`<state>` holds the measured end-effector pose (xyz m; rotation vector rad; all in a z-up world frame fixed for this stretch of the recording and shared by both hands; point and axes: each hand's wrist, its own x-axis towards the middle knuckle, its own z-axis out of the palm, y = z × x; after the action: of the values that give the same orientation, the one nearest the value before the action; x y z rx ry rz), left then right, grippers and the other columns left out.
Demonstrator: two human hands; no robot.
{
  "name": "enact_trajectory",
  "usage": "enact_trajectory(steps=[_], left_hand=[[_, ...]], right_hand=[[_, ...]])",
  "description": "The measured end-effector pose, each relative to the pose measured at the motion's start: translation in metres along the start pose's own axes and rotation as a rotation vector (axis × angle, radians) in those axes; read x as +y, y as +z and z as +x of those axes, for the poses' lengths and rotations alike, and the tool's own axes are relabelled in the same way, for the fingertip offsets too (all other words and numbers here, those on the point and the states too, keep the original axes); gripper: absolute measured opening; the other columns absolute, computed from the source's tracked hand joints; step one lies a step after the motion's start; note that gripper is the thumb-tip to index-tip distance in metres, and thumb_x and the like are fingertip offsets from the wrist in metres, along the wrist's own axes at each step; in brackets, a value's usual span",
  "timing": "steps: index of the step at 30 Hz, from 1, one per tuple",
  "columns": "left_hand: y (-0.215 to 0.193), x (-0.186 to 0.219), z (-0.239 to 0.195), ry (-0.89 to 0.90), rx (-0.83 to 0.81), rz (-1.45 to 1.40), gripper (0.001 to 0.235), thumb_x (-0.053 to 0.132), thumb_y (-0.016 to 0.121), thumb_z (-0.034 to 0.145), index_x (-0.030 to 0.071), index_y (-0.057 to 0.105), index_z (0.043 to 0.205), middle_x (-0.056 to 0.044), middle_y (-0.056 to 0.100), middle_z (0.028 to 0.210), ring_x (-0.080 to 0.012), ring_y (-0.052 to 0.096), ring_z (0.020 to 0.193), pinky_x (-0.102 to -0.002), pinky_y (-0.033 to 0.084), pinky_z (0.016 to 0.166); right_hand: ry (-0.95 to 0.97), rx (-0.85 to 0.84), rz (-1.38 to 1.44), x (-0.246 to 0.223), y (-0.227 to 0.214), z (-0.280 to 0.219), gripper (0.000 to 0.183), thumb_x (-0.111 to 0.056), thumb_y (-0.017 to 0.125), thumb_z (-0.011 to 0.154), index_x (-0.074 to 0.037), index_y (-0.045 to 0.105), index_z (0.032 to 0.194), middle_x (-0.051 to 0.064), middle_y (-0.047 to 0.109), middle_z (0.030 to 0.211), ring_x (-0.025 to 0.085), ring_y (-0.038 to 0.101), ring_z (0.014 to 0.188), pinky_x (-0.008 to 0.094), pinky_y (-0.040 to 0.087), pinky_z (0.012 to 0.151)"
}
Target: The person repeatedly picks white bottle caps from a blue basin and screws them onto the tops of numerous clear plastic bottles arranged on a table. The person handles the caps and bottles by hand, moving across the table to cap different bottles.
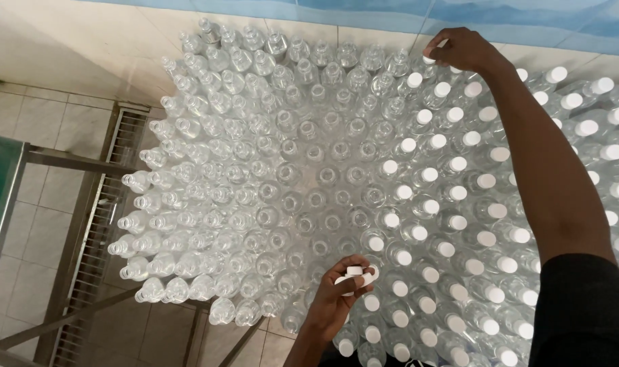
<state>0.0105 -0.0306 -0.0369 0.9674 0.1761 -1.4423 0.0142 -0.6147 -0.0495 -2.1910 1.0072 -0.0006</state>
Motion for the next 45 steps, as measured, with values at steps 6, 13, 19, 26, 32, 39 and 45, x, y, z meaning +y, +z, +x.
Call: enact_trajectory(steps=[6,13,19,26,32,39,45], left_hand=[[0.007,0.000,0.007,-0.032,0.006,-0.017,0.033,0.018,0.082,0.090,0.008,0.072,0.120,-0.008,0.074,0.118,-0.0233,0.073,0.118,-0.034,0.061,0.095],[0.002,-0.006,0.020,0.105,-0.026,-0.185,0.021,0.025,0.082,0.096,0.011,0.066,0.103,-0.007,0.070,0.112,-0.0263,0.073,0.117,-0.039,0.064,0.099],[0.013,0.007,0.031,0.130,-0.001,-0.261,0.028,0.031,0.082,0.096,0.013,0.061,0.103,-0.007,0.073,0.106,-0.0293,0.073,0.122,-0.037,0.063,0.103],[0.031,0.022,0.026,0.204,-0.146,-0.177,0.032,0.031,0.084,0.094,0.019,0.054,0.094,-0.008,0.067,0.126,-0.0185,0.069,0.112,-0.037,0.059,0.105],[0.026,0.007,0.030,0.236,-0.207,-0.308,0.032,0.031,0.083,0.097,0.016,0.055,0.100,-0.001,0.064,0.112,-0.0321,0.073,0.128,-0.040,0.061,0.111],[0.019,0.010,0.002,0.210,0.112,-0.178,0.050,0.061,0.056,0.106,0.013,0.065,0.095,-0.006,0.068,0.101,-0.0111,0.061,0.067,-0.031,0.044,0.048],[-0.006,0.000,-0.021,0.112,0.223,-0.220,0.048,0.056,0.063,0.104,0.017,0.053,0.079,-0.007,0.067,0.097,-0.0123,0.057,0.063,-0.028,0.035,0.044]], right_hand=[[-0.052,-0.111,0.124,0.040,0.008,0.032,0.039,-0.042,0.074,0.113,-0.007,0.079,0.131,0.017,0.079,0.106,0.026,0.075,0.099,0.046,0.055,0.090],[-0.061,0.012,-0.049,0.021,0.005,0.018,0.028,-0.036,0.070,0.116,-0.017,0.079,0.135,0.012,0.078,0.120,0.036,0.065,0.121,0.068,0.027,0.102],[-0.284,0.072,-0.058,-0.097,0.042,-0.127,0.014,-0.021,0.068,0.112,-0.016,0.077,0.122,0.009,0.076,0.140,0.034,0.068,0.119,0.061,0.046,0.101],[-0.500,-0.772,0.188,-0.176,0.088,-0.291,0.038,-0.041,0.060,0.106,-0.025,0.080,0.134,-0.002,0.066,0.116,0.015,0.063,0.108,0.033,0.054,0.085],[-0.404,-0.708,0.241,-0.163,0.085,-0.273,0.027,-0.022,0.067,0.103,-0.020,0.077,0.129,0.002,0.081,0.126,0.018,0.079,0.110,0.037,0.065,0.087],[-0.540,0.343,-0.538,-0.055,0.060,-0.046,0.047,-0.020,0.079,0.106,-0.007,0.070,0.150,0.023,0.070,0.118,0.041,0.063,0.113,0.054,0.056,0.095],[-0.385,0.199,-0.486,0.006,0.070,0.063,0.043,-0.042,0.067,0.117,-0.008,0.081,0.140,0.025,0.070,0.084,0.048,0.064,0.095,0.057,0.051,0.076]])
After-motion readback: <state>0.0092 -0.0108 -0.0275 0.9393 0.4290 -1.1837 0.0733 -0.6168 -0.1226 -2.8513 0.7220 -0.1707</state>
